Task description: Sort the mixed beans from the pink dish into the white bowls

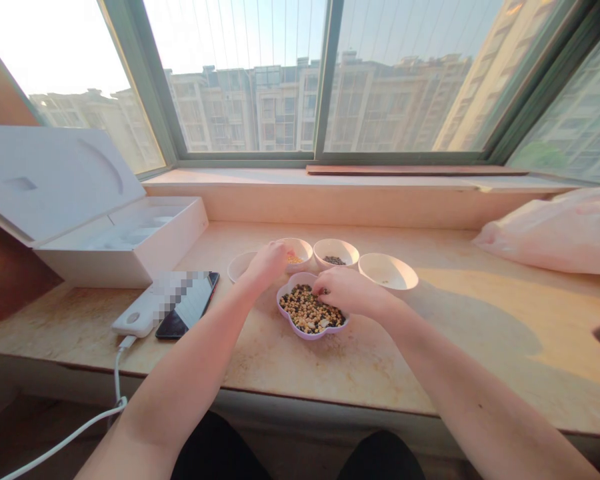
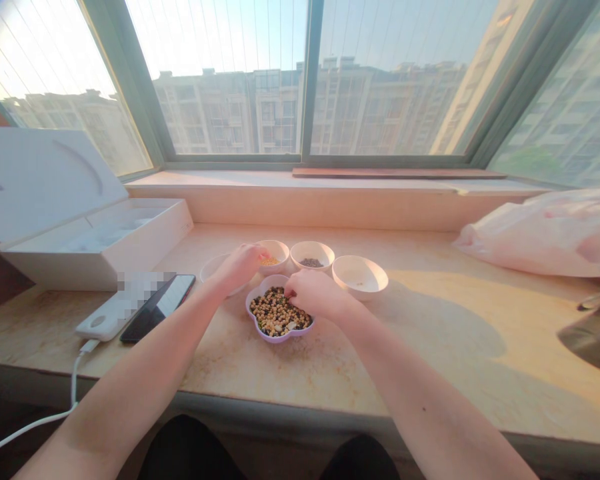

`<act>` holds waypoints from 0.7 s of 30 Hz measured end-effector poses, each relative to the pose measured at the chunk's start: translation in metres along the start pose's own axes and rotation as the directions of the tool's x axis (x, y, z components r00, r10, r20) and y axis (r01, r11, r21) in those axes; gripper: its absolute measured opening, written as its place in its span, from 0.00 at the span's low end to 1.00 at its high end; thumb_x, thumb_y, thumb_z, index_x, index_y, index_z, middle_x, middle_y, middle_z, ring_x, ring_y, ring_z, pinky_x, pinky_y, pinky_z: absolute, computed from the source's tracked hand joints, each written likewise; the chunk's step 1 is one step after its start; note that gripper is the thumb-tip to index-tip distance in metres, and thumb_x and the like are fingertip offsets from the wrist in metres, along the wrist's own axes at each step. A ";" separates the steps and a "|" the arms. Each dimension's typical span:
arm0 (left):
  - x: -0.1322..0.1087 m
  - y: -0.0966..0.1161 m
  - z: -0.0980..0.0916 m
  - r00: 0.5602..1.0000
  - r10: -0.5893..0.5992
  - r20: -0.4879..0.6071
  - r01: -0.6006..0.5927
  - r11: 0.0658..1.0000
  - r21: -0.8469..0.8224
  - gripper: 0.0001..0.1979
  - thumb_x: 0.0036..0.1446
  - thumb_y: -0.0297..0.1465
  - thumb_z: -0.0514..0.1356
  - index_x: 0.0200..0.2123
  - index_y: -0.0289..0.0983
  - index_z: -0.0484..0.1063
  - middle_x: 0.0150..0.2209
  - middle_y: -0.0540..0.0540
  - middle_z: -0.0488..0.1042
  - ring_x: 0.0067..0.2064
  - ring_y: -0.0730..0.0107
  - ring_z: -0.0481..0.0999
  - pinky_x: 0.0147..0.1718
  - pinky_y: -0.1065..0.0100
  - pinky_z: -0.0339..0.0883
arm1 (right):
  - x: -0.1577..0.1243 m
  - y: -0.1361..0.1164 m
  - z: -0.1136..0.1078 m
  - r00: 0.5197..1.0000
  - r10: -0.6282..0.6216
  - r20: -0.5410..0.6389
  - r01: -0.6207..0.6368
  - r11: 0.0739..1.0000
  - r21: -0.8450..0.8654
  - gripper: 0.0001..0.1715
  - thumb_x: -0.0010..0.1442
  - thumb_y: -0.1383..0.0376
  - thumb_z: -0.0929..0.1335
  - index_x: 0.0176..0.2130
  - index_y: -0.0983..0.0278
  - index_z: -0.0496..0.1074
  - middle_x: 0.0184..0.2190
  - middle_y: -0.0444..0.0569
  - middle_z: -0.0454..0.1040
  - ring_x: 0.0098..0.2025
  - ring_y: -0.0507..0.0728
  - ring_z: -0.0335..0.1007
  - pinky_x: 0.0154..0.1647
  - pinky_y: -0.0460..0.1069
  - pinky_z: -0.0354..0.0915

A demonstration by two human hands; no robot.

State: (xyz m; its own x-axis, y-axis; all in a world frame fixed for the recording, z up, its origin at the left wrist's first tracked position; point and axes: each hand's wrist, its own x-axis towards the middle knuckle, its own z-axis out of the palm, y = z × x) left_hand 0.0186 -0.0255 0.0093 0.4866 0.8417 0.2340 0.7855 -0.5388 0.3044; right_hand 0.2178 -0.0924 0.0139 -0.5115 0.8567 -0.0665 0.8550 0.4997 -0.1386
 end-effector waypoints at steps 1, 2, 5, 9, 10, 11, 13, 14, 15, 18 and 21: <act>0.000 0.000 0.000 1.000 -0.011 -0.011 0.011 1.000 -0.007 0.14 0.62 0.25 0.56 0.44 0.35 0.82 0.46 0.36 0.82 0.46 0.55 0.80 0.48 0.62 0.70 | 0.000 -0.001 0.000 1.000 -0.004 0.000 0.004 1.000 0.002 0.17 0.59 0.71 0.66 0.32 0.57 0.84 0.30 0.48 0.80 0.34 0.58 0.74 0.34 0.50 0.61; 0.000 0.000 0.000 0.999 -0.024 -0.027 0.024 1.000 -0.015 0.15 0.63 0.25 0.56 0.45 0.35 0.82 0.47 0.37 0.82 0.48 0.55 0.80 0.49 0.62 0.70 | -0.001 -0.001 0.000 1.000 -0.009 -0.002 0.009 1.000 0.003 0.17 0.59 0.71 0.66 0.32 0.57 0.84 0.31 0.48 0.81 0.35 0.58 0.74 0.34 0.50 0.62; 0.000 -0.001 -0.001 0.994 -0.072 -0.077 0.071 0.997 -0.025 0.19 0.64 0.23 0.52 0.50 0.36 0.81 0.51 0.38 0.81 0.52 0.55 0.78 0.54 0.61 0.69 | -0.001 -0.003 0.000 1.000 -0.011 -0.006 0.011 1.000 0.004 0.18 0.60 0.70 0.66 0.33 0.57 0.85 0.31 0.48 0.81 0.35 0.58 0.75 0.35 0.50 0.63; 0.000 0.001 -0.002 0.989 -0.112 -0.099 0.112 0.994 -0.012 0.20 0.64 0.23 0.51 0.52 0.37 0.80 0.53 0.38 0.80 0.54 0.56 0.78 0.55 0.61 0.69 | 0.001 -0.004 0.003 1.000 0.015 -0.010 -0.014 0.999 0.038 0.18 0.61 0.71 0.65 0.33 0.58 0.85 0.30 0.49 0.81 0.34 0.58 0.76 0.33 0.50 0.62; 0.000 0.002 -0.003 0.988 -0.116 -0.102 0.116 0.993 -0.011 0.20 0.64 0.23 0.52 0.51 0.37 0.80 0.53 0.39 0.80 0.54 0.56 0.78 0.55 0.61 0.69 | 0.002 -0.004 0.004 1.000 0.019 -0.012 -0.018 0.999 0.046 0.18 0.61 0.72 0.65 0.32 0.59 0.84 0.29 0.49 0.81 0.33 0.58 0.75 0.32 0.50 0.62; 0.000 0.002 -0.003 0.987 -0.120 -0.107 0.120 0.993 -0.010 0.20 0.64 0.23 0.52 0.51 0.37 0.80 0.53 0.39 0.80 0.54 0.56 0.78 0.55 0.61 0.69 | 0.003 -0.005 0.005 1.000 0.021 -0.013 -0.021 0.999 0.049 0.18 0.60 0.72 0.65 0.30 0.60 0.84 0.29 0.49 0.81 0.31 0.58 0.74 0.31 0.50 0.61; -0.001 0.002 -0.003 0.986 -0.124 -0.115 0.123 0.992 -0.009 0.20 0.64 0.23 0.52 0.51 0.37 0.80 0.53 0.39 0.80 0.54 0.56 0.78 0.54 0.61 0.69 | 0.003 -0.006 0.006 1.000 0.023 -0.010 -0.023 0.999 0.045 0.17 0.60 0.72 0.65 0.28 0.61 0.82 0.27 0.49 0.80 0.29 0.57 0.73 0.30 0.50 0.60; -0.001 0.002 -0.002 0.985 -0.123 -0.119 0.123 0.992 -0.008 0.20 0.64 0.23 0.52 0.51 0.37 0.80 0.54 0.39 0.80 0.54 0.56 0.78 0.54 0.61 0.69 | 0.003 -0.007 0.005 1.000 0.023 -0.008 -0.023 0.999 0.044 0.17 0.60 0.72 0.65 0.27 0.61 0.81 0.27 0.49 0.79 0.29 0.57 0.72 0.29 0.50 0.60; 0.000 0.002 -0.002 0.985 -0.121 -0.120 0.121 0.993 -0.007 0.19 0.64 0.23 0.52 0.51 0.36 0.80 0.54 0.39 0.80 0.54 0.57 0.78 0.54 0.61 0.69 | 0.003 -0.007 0.005 1.000 0.024 -0.013 -0.024 0.999 0.048 0.16 0.60 0.71 0.65 0.27 0.61 0.80 0.27 0.49 0.79 0.29 0.57 0.72 0.30 0.50 0.60; -0.001 0.003 -0.004 0.989 -0.099 -0.114 0.099 0.995 -0.009 0.19 0.63 0.23 0.52 0.49 0.35 0.80 0.53 0.38 0.80 0.53 0.57 0.78 0.54 0.61 0.69 | 0.001 -0.005 0.000 0.997 0.026 -0.068 -0.019 0.995 0.096 0.14 0.62 0.68 0.66 0.31 0.60 0.80 0.32 0.49 0.81 0.35 0.58 0.74 0.32 0.50 0.61; -0.003 0.007 -0.007 0.994 -0.060 -0.093 0.058 0.998 -0.029 0.17 0.63 0.23 0.53 0.46 0.35 0.81 0.50 0.38 0.81 0.50 0.58 0.78 0.51 0.62 0.69 | -0.001 0.002 -0.006 0.983 0.058 -0.172 -0.020 0.976 0.215 0.11 0.64 0.64 0.67 0.36 0.60 0.80 0.35 0.48 0.81 0.37 0.57 0.75 0.35 0.49 0.63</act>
State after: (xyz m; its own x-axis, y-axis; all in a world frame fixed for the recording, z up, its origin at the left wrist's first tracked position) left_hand 0.0205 -0.0319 0.0175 0.4006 0.8657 0.3000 0.8012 -0.4898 0.3437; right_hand 0.2207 -0.0909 0.0196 -0.4384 0.8936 0.0963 0.8270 0.4430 -0.3460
